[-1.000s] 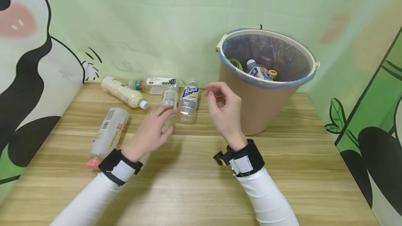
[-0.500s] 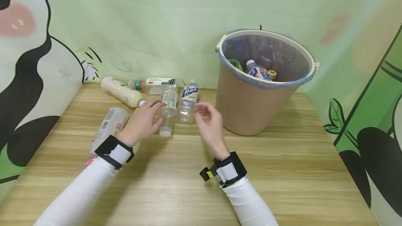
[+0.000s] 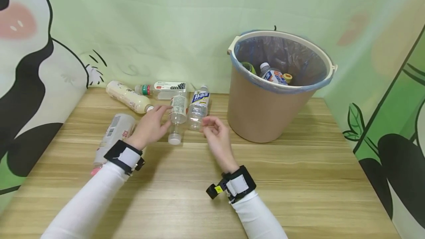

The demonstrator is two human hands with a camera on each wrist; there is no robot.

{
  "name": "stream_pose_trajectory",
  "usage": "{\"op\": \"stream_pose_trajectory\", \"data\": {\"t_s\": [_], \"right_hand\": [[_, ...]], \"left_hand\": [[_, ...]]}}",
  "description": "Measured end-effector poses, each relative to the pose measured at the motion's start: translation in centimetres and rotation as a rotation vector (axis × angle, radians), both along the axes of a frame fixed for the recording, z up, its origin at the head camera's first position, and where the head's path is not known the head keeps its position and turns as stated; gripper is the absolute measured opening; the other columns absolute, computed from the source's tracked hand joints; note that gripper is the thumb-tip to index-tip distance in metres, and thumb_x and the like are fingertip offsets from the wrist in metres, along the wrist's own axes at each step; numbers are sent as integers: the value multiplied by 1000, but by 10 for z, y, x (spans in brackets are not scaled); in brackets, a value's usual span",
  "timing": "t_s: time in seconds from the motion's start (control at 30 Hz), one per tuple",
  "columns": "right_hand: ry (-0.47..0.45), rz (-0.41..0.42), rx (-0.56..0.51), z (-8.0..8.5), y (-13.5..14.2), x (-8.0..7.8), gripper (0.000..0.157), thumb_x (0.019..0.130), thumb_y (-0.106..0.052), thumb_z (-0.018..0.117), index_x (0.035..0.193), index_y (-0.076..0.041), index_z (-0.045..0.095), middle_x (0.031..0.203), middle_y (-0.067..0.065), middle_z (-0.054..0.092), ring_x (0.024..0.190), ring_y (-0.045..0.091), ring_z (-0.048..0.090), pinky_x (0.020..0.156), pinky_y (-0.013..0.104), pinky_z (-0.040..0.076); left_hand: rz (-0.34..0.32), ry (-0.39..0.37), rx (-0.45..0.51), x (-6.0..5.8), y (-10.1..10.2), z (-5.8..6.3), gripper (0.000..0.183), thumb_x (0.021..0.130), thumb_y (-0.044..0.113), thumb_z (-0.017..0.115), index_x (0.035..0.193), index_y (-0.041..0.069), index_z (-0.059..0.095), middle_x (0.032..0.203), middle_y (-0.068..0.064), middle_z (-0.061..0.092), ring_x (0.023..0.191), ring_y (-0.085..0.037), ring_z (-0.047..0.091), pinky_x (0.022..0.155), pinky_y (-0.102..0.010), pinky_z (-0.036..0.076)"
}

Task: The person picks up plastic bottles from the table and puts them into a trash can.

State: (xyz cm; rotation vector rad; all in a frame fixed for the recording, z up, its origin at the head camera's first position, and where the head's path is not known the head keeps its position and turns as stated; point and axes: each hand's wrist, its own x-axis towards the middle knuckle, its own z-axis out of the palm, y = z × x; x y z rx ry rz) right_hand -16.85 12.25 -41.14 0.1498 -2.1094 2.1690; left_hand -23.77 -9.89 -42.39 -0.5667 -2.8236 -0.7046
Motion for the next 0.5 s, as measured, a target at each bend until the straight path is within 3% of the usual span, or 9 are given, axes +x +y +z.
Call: {"op": "stream_pose_trajectory", "data": {"t_s": [0.17,0.37,0.5], "right_hand": [[-10,3,-22,-2,1,2,30,89,5,50,118,9,53,107,24,58,90,31,60,77,32,52],[-20,-2,-20,-4,3,4,30,89,4,50,119,9,52,108,24,59,94,37,59,85,47,51],[-32,4,-22,-6,3,5,30,89,4,49,118,8,52,110,26,58,89,26,61,80,33,53]], "left_hand": [[76,-93,130,-9,13,0,53,91,24,52,140,4,42,138,-25,43,117,-42,47,98,-55,40],[143,-130,208,-22,29,2,56,91,26,52,142,5,39,141,-26,38,121,-44,44,100,-56,37],[201,-178,248,-29,39,4,58,91,28,53,143,8,37,143,-25,35,123,-43,42,101,-56,36]]}}
